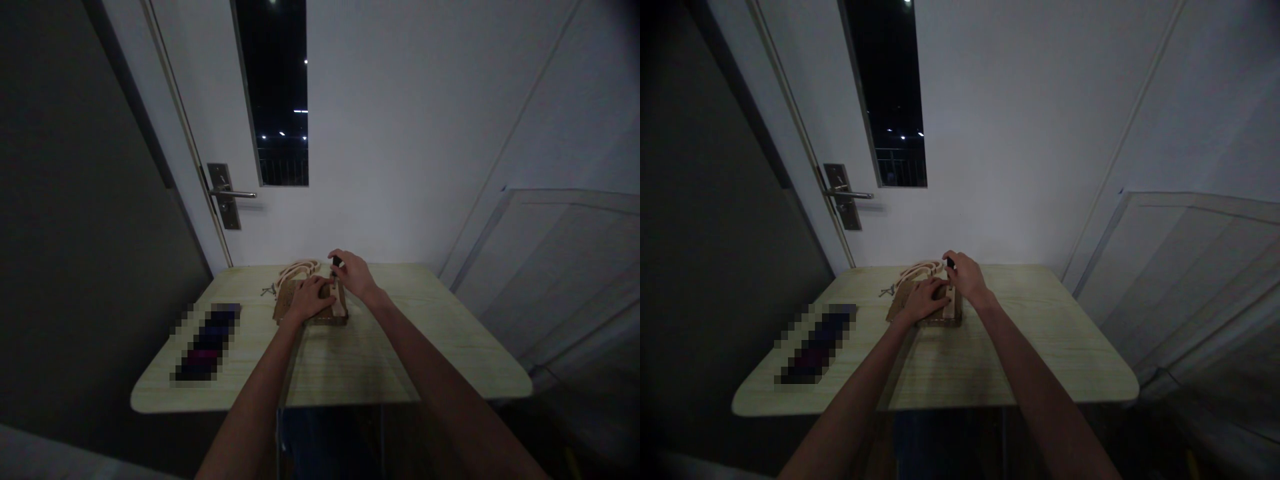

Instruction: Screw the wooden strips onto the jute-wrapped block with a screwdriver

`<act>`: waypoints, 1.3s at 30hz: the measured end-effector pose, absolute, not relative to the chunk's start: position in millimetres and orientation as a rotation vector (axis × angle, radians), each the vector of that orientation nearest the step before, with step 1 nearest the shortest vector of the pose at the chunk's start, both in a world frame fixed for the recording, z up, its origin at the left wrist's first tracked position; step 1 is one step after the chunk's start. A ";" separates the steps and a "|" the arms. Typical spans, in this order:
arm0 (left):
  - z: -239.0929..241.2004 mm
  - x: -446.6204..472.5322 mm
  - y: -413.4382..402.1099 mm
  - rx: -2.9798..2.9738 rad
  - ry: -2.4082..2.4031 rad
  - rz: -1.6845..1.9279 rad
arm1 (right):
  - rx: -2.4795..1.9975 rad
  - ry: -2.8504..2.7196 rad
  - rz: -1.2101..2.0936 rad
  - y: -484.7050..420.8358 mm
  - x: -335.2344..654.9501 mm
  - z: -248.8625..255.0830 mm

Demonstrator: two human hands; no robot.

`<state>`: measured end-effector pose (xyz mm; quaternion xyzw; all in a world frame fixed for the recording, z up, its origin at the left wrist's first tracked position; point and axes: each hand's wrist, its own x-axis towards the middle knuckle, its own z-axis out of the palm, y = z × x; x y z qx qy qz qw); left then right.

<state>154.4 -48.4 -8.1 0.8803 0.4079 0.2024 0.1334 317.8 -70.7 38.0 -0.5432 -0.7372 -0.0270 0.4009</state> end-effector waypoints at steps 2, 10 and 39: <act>-9.0 154.5 -47.9 2.557 1.192 0.593 | -1.388 -1.850 -0.069 -68.9 318.3 36.9; -10.8 154.9 -46.5 2.571 1.200 0.598 | -1.294 -1.862 0.114 -68.9 314.6 36.7; -6.3 153.7 -49.9 2.567 1.196 0.566 | -1.288 -1.886 0.007 -63.6 319.8 34.1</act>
